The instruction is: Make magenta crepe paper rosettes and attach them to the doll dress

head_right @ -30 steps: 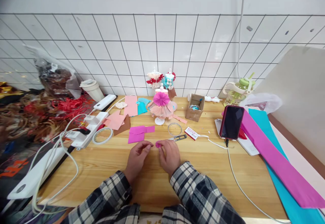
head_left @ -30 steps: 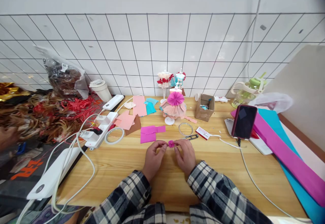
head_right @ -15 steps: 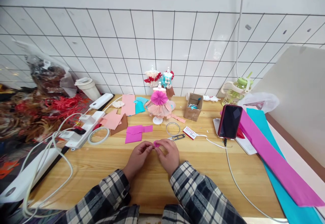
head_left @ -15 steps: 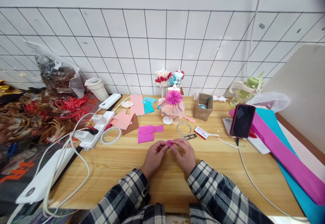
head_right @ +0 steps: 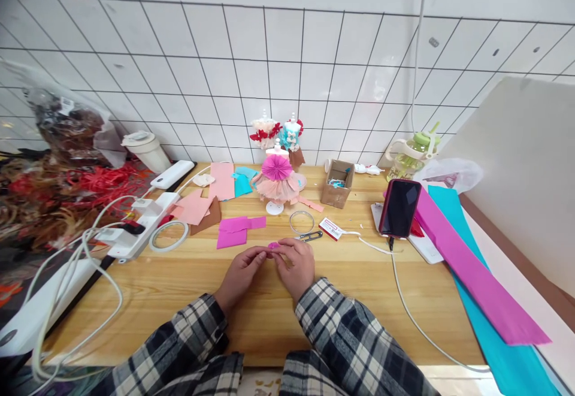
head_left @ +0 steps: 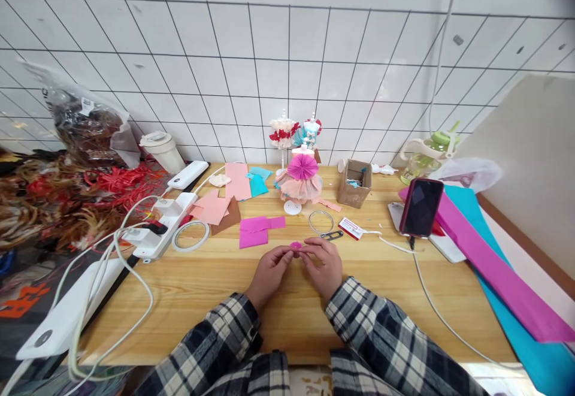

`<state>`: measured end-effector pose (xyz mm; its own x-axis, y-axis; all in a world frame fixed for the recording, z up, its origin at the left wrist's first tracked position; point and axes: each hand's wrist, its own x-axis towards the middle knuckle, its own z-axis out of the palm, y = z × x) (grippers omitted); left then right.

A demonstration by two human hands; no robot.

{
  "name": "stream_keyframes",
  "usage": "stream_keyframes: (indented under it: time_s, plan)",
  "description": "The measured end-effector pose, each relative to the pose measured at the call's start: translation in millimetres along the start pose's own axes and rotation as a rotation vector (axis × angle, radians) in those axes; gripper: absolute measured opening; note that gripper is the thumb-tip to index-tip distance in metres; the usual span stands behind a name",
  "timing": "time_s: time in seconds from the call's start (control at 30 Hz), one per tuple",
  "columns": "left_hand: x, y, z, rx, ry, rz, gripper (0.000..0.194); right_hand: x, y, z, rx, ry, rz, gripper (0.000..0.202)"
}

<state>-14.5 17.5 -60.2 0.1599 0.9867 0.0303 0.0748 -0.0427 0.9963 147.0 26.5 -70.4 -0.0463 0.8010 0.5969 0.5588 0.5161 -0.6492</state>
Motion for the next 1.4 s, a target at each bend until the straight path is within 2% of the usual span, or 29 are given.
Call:
stream_keyframes:
  time_s: [0.1, 0.2, 0.37, 0.5, 0.7, 0.8, 0.93, 1.0, 1.1, 1.17, 1.27, 1.4]
  plan:
    - [-3, 1, -2.9, -0.063, -0.048, -0.016, 0.031, 2, 3, -2, -0.071, 0.032, -0.011, 0.012]
    - [-6, 2, -5.6, -0.112, -0.079, -0.031, 0.038, 3, 4, -4, -0.113, 0.005, -0.03, 0.013]
    - [-10, 3, -8.5, -0.11, -0.152, 0.046, 0.046, 4, 4, -6, -0.149, -0.02, -0.044, 0.014]
    - [-10, 4, -9.7, -0.096, -0.231, 0.068, 0.053, 5, 6, -7, -0.119, 0.002, -0.02, 0.012]
    - [-9, 4, -8.7, -0.056, -0.255, 0.047, 0.053, 7, 7, -7, -0.002, -0.005, 0.002, 0.014]
    - [-10, 4, -6.8, -0.03, -0.207, 0.037, 0.051, 6, 5, -7, 0.066, 0.027, 0.036, 0.016]
    - [-12, 6, -5.6, -0.063, -0.057, 0.031, 0.051, 3, 5, -8, 0.156, 0.025, 0.147, 0.02]
    - [-13, 7, -6.7, -0.075, 0.055, 0.058, 0.048, 3, 6, -7, 0.168, -0.05, 0.154, 0.036]
    - [-12, 5, -10.0, -0.09, 0.244, 0.118, 0.042, 4, 4, -4, 0.075, -0.16, 0.036, 0.064]
    - [-11, 4, -12.1, -0.108, 0.332, 0.138, 0.039, 4, 2, 0, -0.041, -0.191, -0.025, 0.075]
    - [-9, 2, -13.1, -0.107, 0.359, 0.134, 0.036, 5, 1, 5, -0.177, -0.217, 0.005, 0.078]
    - [-9, 3, -10.4, -0.067, 0.292, 0.106, 0.036, 4, 3, 9, -0.225, -0.229, 0.052, 0.075]
